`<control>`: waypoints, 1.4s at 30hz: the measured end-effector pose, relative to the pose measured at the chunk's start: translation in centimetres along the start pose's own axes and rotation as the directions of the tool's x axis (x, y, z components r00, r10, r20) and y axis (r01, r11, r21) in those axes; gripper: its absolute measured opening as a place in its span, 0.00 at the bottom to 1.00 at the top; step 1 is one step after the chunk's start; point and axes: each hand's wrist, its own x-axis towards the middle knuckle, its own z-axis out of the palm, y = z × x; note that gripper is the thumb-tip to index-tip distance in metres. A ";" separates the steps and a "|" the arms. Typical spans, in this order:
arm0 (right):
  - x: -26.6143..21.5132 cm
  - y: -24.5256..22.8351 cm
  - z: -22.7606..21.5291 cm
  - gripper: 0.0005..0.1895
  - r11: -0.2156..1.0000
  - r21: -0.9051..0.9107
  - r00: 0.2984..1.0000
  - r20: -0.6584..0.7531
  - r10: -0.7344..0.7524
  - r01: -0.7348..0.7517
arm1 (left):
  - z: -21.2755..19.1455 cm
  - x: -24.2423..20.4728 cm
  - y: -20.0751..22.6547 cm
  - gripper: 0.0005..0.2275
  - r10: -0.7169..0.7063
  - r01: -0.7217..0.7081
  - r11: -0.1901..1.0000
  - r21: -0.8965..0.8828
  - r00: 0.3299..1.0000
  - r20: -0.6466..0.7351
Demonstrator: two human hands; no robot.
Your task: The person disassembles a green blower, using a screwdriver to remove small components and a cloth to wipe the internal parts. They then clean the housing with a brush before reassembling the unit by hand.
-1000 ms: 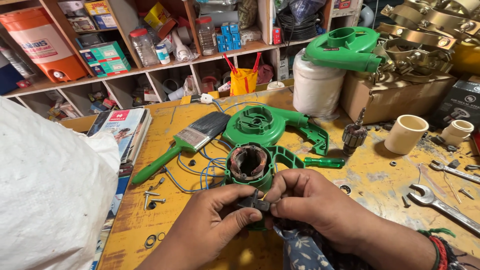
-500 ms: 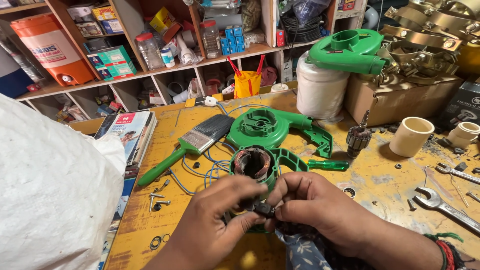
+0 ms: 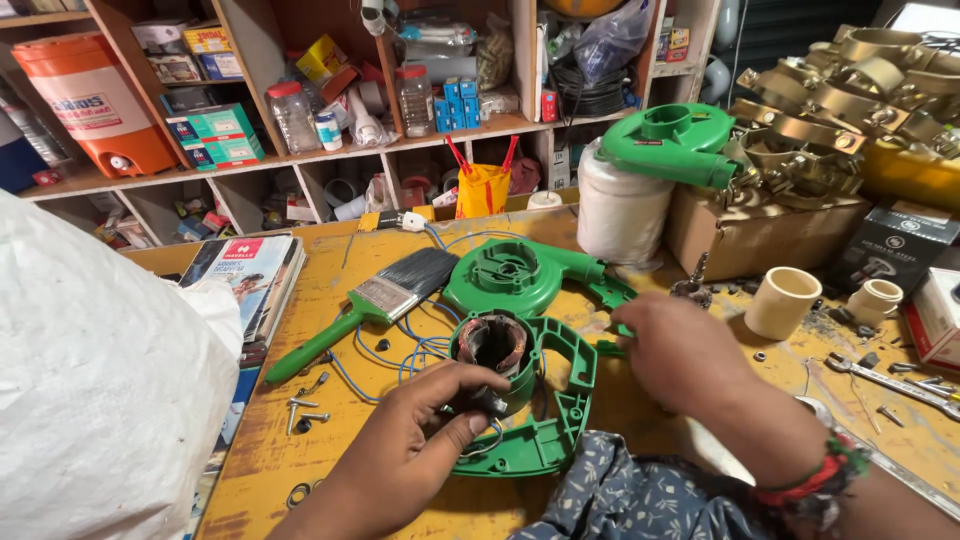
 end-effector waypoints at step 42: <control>-3.0 -2.6 -4.1 0.10 -0.491 0.871 0.966 -0.104 -0.235 -0.026 | 0.7 -0.1 -1.0 0.07 0.008 -0.007 0.998 0.063 1.000 -0.019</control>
